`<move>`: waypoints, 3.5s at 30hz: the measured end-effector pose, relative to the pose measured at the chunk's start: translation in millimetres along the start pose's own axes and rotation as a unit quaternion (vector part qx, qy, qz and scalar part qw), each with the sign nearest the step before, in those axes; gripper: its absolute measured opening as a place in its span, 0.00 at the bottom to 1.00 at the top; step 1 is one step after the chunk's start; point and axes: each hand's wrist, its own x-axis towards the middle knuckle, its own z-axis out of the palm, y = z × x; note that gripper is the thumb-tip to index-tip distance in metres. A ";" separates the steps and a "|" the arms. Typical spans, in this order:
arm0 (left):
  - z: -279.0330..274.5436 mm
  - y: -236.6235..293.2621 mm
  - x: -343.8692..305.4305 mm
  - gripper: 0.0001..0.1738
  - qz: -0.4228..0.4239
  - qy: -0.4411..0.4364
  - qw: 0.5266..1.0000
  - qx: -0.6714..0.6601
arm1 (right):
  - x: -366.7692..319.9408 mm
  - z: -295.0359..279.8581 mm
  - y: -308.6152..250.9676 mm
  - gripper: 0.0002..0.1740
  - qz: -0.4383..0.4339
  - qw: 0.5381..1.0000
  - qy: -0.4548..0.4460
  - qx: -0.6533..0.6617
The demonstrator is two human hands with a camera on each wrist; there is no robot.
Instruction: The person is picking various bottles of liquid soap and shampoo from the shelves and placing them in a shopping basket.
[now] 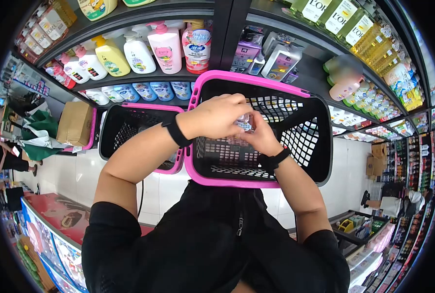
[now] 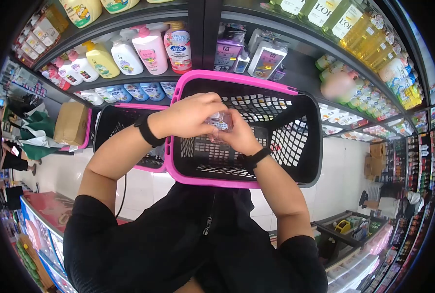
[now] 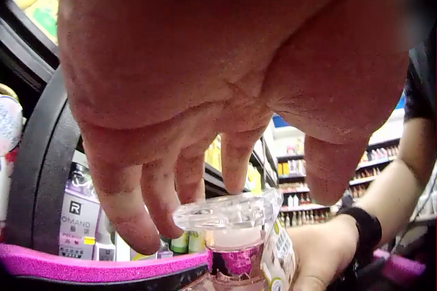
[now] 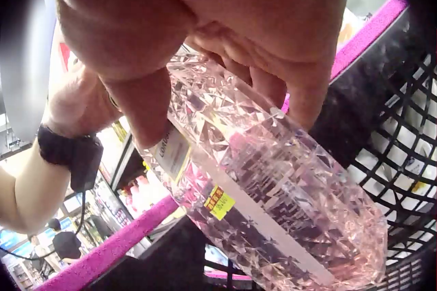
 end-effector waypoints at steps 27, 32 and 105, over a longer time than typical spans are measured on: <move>206.9 -170.9 50.6 0.26 -0.240 -0.301 0.894 0.227 | -205.8 -80.8 12.5 0.21 0.044 0.946 0.169 -0.275; 230.5 -196.8 36.4 0.33 -0.262 -0.294 0.871 0.293 | -207.6 -85.4 20.6 0.18 0.001 0.947 0.207 -0.244; 40.0 45.4 -45.0 0.44 -0.111 0.218 0.865 -0.438 | -37.7 -16.1 -103.4 0.35 -0.039 0.999 0.021 0.003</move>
